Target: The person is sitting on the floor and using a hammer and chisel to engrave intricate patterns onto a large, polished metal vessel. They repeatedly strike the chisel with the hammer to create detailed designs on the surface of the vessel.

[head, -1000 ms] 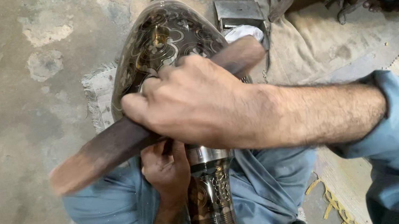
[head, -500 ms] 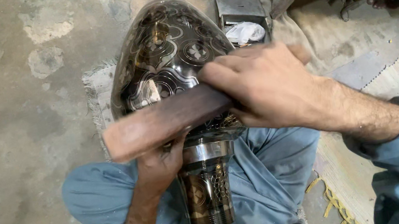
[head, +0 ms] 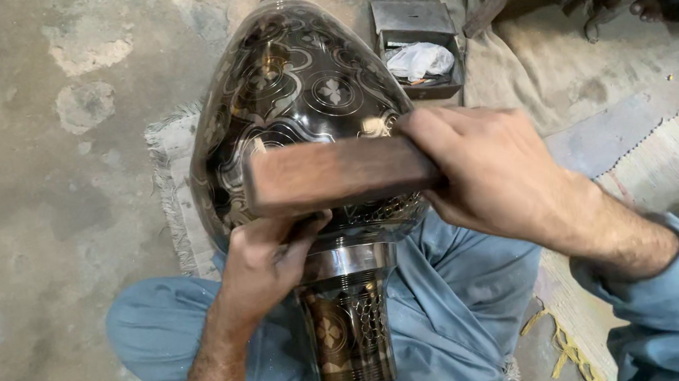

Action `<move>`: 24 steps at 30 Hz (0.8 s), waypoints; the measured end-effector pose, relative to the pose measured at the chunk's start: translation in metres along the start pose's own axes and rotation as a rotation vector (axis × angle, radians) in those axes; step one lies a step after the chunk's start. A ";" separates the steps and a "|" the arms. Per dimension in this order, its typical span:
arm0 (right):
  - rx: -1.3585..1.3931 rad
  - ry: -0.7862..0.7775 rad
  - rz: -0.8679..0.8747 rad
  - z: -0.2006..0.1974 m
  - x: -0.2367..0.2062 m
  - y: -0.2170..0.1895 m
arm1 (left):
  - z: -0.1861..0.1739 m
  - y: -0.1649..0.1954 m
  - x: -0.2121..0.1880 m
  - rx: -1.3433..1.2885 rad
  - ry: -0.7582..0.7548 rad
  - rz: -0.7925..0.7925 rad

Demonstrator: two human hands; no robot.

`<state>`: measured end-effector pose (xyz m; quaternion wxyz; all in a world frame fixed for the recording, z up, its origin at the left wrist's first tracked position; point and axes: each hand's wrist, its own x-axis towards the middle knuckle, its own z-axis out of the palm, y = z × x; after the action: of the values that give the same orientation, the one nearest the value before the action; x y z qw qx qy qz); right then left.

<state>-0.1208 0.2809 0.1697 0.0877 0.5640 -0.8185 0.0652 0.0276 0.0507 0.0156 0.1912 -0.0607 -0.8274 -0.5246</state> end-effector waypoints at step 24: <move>0.423 0.494 0.192 0.139 -0.103 0.000 | -0.034 0.023 0.070 0.226 -0.686 0.379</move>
<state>-0.0948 0.3461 0.0122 0.1582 0.4573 -0.7902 0.3761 -0.0212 0.0233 0.0747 0.0027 -0.3621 -0.8698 -0.3352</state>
